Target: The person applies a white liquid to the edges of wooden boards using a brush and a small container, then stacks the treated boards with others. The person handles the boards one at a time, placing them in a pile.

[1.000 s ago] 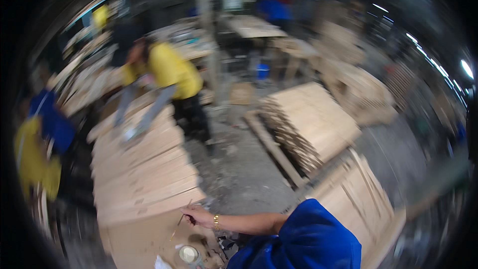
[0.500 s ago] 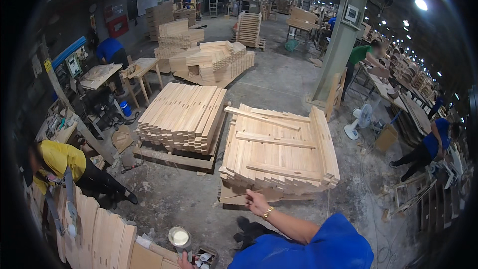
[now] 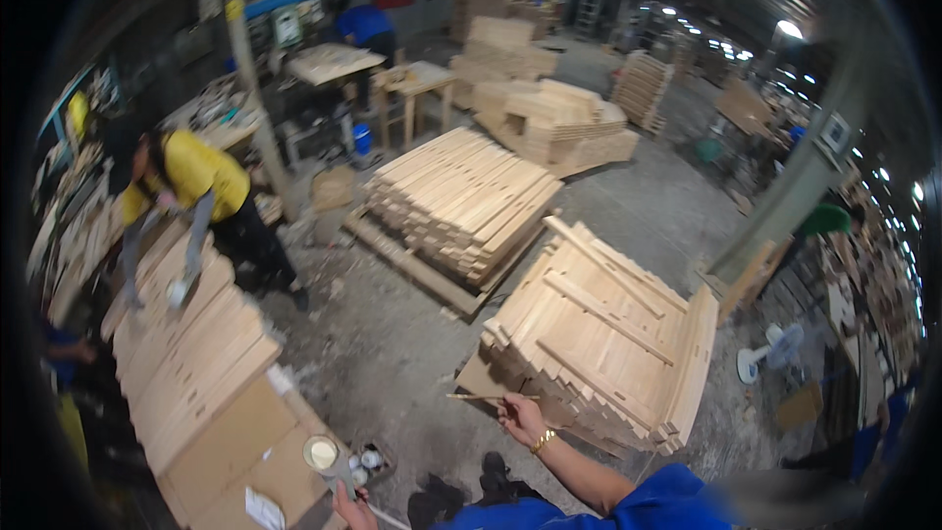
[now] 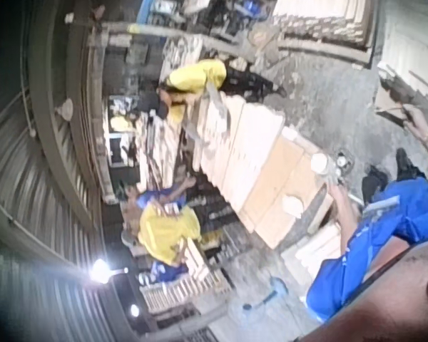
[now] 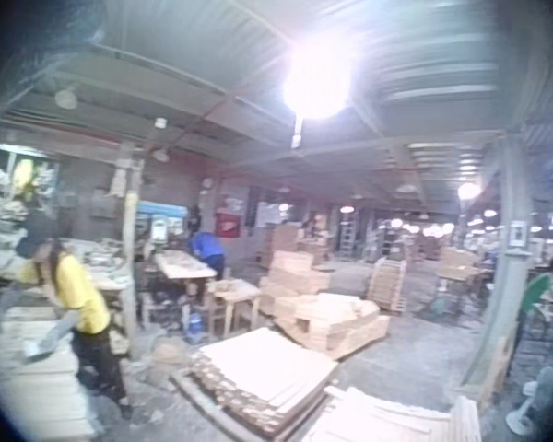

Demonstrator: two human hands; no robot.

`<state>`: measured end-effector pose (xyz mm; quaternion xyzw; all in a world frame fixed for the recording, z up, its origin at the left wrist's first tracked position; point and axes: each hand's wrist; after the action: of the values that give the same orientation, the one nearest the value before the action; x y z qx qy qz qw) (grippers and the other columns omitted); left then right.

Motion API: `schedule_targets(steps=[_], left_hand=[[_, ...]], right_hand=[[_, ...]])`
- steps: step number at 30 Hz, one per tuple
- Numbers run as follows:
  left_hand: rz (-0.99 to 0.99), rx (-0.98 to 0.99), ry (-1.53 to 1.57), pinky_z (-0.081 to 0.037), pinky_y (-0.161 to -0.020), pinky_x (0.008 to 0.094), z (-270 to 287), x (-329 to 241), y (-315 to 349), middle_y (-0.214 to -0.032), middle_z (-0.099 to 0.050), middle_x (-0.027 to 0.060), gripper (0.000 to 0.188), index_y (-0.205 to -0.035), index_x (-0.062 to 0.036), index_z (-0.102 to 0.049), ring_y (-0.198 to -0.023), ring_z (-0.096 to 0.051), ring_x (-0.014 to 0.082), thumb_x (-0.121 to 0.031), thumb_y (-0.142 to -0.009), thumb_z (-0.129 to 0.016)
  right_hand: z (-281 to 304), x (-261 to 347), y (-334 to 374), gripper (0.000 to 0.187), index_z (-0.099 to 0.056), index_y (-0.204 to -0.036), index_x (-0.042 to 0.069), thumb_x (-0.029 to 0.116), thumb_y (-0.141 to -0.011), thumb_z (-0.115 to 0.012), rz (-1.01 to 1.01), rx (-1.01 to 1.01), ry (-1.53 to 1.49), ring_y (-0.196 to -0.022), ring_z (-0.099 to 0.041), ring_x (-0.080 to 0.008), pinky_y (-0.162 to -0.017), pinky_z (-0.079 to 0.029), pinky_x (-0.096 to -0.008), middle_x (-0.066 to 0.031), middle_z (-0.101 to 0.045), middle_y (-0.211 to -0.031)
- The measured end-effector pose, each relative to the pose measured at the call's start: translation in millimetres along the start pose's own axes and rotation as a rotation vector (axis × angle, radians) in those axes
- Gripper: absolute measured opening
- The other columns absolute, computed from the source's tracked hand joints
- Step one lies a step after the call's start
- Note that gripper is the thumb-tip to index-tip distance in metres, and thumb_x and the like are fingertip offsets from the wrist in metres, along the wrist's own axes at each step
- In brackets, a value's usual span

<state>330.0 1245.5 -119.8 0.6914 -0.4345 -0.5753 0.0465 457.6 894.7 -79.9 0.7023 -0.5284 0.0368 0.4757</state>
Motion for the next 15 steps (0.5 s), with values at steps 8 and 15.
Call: schedule_targets(steps=[8, 15], left_hand=[[-0.094, -0.204, 0.154, -0.048, -0.054, 0.0303, 74.1, -36.0, -32.8, -0.083, -0.059, 0.0053, 0.023, -0.099, -0.0032, -0.057, -0.064, -0.055, 0.0144, -0.018, -0.082, -0.057], [0.007, -0.238, -0.118, -0.037, -0.037, 0.0249, 146.8, -94.0, -59.6, -0.061, -0.055, 0.0060, 0.023, -0.084, -0.0013, -0.054, -0.043, -0.049, 0.0124, -0.020, -0.076, -0.065]], right_hand=[[-139.7, -76.8, -19.9, 0.024, -0.048, -0.067, 0.011, 0.020, -0.089, -0.046, -0.150, 0.421, 0.221, -0.054, -0.048, -0.0101, -0.049, -0.041, -0.0216, -0.0008, -0.050, -0.062], [-232.7, -256.8, -8.6, 0.019, -0.050, -0.074, 0.013, 0.026, -0.088, -0.051, -0.487, 0.533, 0.491, -0.060, -0.052, -0.0115, -0.055, -0.044, -0.0269, 0.0018, -0.055, -0.069]])
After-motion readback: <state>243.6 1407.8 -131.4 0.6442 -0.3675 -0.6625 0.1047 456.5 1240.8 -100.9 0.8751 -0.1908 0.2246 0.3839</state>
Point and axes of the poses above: each hand's wrist, its own y-axis away from the middle knuckle, its own z-axis out of the back of the hand, x = y × z
